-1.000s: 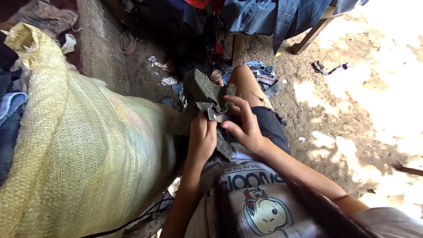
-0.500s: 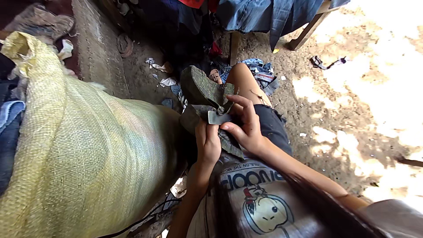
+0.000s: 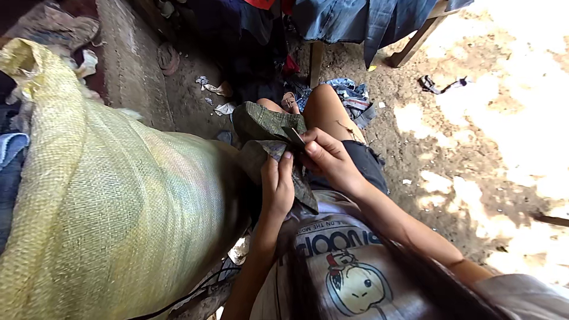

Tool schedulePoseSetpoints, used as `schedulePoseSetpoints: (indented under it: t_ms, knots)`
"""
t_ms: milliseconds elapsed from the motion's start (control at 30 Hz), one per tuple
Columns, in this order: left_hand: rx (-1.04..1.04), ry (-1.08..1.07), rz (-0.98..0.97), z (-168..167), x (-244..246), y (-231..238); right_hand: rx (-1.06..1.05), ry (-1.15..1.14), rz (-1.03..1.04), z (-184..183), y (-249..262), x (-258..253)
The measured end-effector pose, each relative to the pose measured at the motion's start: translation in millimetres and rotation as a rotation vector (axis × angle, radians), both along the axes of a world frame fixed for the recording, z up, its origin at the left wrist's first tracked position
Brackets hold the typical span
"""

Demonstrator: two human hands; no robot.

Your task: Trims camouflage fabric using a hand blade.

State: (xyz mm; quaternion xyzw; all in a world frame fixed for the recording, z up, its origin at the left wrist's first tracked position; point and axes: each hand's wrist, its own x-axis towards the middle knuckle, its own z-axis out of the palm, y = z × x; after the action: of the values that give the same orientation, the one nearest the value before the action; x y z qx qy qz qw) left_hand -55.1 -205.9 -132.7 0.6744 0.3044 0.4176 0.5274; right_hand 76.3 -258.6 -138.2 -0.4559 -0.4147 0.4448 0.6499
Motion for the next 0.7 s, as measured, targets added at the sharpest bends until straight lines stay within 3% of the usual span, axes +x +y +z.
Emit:
schedulePoseSetpoints:
  t_ms: [100,267,567,700]
  knots:
    - [-0.03,0.018,0.004,-0.6,0.5,0.2,-0.098,0.117,0.11,3.6,-0.6,8.1]
    - [-0.055,0.028,0.062,-2.3,-0.7,-1.9,-0.154,0.122,0.08,0.2,-3.5,17.2]
    - [-0.036,0.04,0.08,-10.3,-0.7,-6.3,0.01,-0.399,-0.128,-11.0,5.6,10.8]
    - [-0.518,0.008,0.029,-1.3,-4.4,-13.9,0.134,-0.534,-0.161,-16.6,11.3,11.7]
